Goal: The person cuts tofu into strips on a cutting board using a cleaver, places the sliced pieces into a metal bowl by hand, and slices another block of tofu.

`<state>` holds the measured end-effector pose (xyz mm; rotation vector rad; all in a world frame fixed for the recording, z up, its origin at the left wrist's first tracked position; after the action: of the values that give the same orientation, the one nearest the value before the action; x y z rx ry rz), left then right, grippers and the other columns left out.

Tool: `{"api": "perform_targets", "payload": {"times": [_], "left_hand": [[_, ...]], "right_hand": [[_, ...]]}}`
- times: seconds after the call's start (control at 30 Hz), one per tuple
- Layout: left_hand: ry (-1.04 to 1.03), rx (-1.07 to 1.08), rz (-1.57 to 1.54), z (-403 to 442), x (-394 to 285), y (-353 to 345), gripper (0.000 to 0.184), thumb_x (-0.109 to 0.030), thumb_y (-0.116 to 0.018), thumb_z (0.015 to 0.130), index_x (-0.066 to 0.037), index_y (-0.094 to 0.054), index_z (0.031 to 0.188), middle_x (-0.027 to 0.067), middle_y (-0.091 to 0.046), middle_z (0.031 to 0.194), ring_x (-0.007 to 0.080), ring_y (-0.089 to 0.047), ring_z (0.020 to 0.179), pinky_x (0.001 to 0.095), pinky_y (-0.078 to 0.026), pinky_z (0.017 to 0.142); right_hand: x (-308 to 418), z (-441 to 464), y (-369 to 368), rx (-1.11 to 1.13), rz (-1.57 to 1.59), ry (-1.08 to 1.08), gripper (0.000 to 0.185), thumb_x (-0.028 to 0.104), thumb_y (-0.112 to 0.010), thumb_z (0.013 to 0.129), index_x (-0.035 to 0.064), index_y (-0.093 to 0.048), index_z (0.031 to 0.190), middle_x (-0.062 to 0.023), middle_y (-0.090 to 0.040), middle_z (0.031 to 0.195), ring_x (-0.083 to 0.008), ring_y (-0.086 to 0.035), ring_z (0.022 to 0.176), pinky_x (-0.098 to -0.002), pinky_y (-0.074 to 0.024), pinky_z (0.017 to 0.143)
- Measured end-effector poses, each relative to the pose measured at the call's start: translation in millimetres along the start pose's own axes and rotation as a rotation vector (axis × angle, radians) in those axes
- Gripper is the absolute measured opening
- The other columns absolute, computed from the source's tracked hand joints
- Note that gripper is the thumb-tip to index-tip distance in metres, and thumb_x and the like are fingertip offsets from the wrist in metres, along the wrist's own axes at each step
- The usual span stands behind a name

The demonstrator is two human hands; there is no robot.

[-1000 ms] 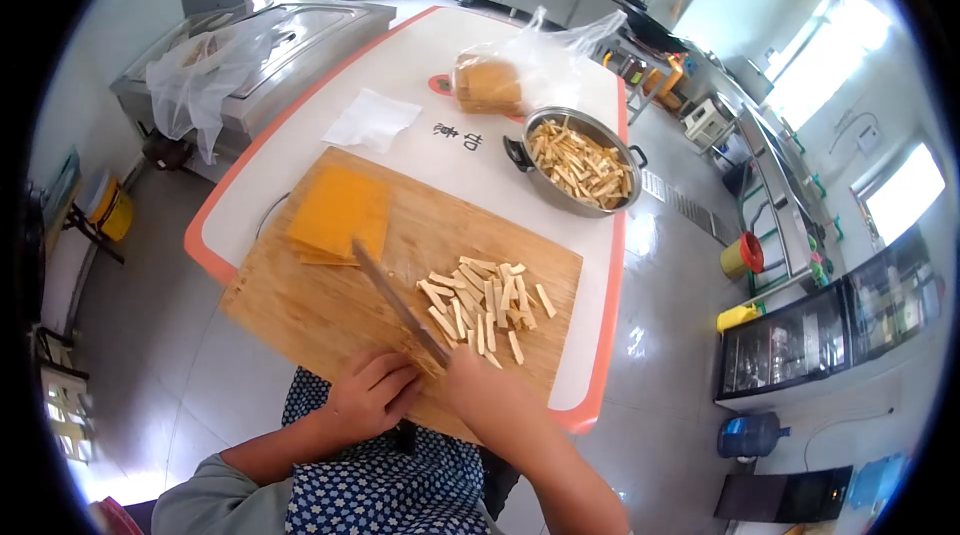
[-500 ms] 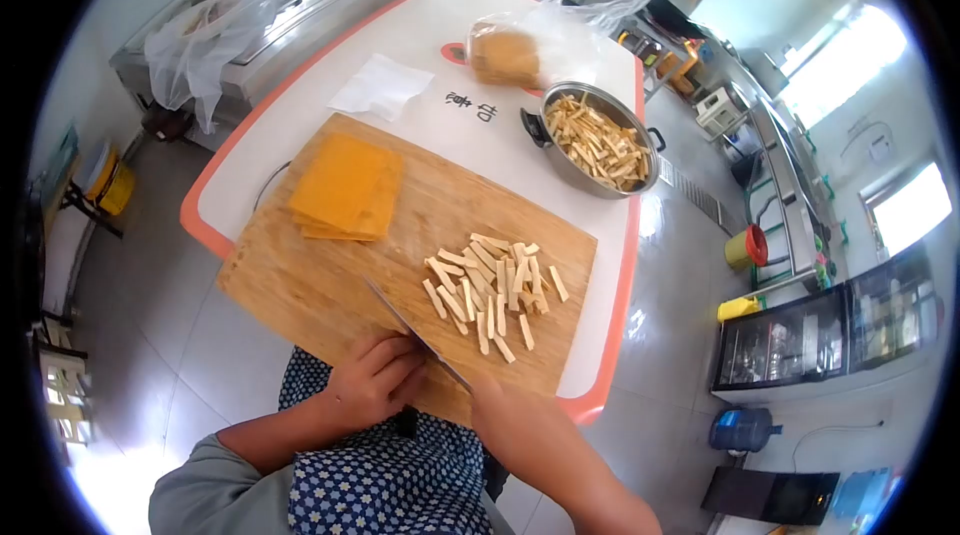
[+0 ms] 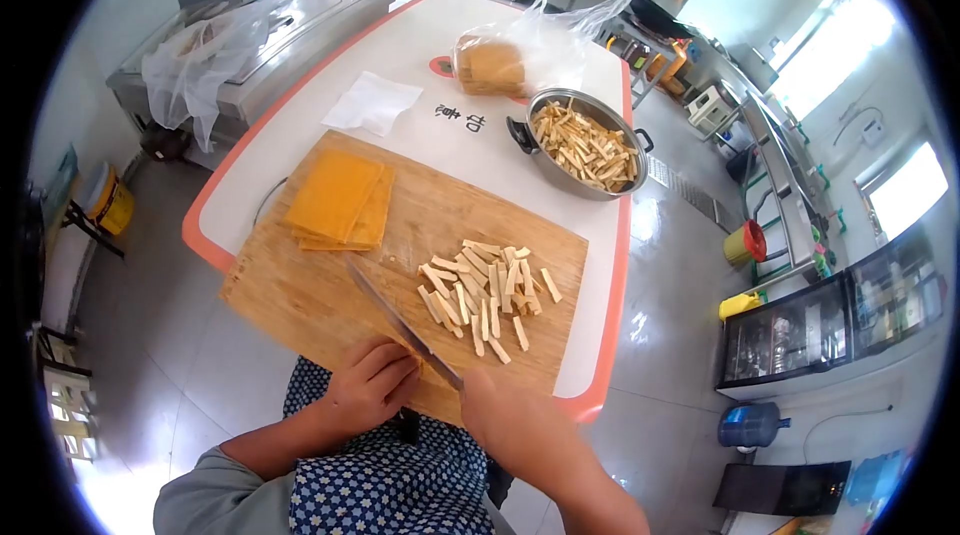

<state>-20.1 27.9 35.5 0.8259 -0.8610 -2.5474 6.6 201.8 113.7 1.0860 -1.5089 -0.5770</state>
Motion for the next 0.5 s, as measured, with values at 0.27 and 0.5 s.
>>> {"api": "perform_targets", "payload": {"times": [0.27, 0.5], "left_hand": [[-0.03, 0.048, 0.01, -4.8, 2.0, -2.1, 0.035, -0.009, -0.076, 0.073, -0.001, -0.071, 0.106, 0.0125, -0.067, 0.113, 0.0309, -0.063, 0.108, 0.0394, -0.053, 0.089], [-0.017, 0.053, 0.034, -7.4, 2.7, -3.3, 0.032, -0.009, -0.077, 0.073, -0.002, -0.071, 0.104, 0.0114, -0.066, 0.111, 0.0303, -0.064, 0.107, 0.0398, -0.053, 0.089]], "right_hand": [[-6.2, -9.0, -8.6, 0.063, -0.044, 0.029, 0.019, 0.019, -0.056, 0.101, 0.0021, -0.05, 0.096, -0.0234, -0.062, 0.076, -0.047, -0.063, 0.074, -0.0562, -0.0484, 0.066], [3.1, 37.8, -17.4, 0.001, -0.024, -0.029, 0.02, 0.021, -0.055, 0.101, 0.0016, -0.051, 0.097, -0.0272, -0.063, 0.079, -0.0488, -0.063, 0.075, -0.0573, -0.0485, 0.067]]}}
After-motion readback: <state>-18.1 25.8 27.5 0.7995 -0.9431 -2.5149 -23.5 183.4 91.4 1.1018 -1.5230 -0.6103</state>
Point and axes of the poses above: each hand's wrist, its own z-axis towards the middle knuckle, its own y-axis out of the back of the hand, x = y × z, the point moved 6 cm from there along z, towards the middle knuckle
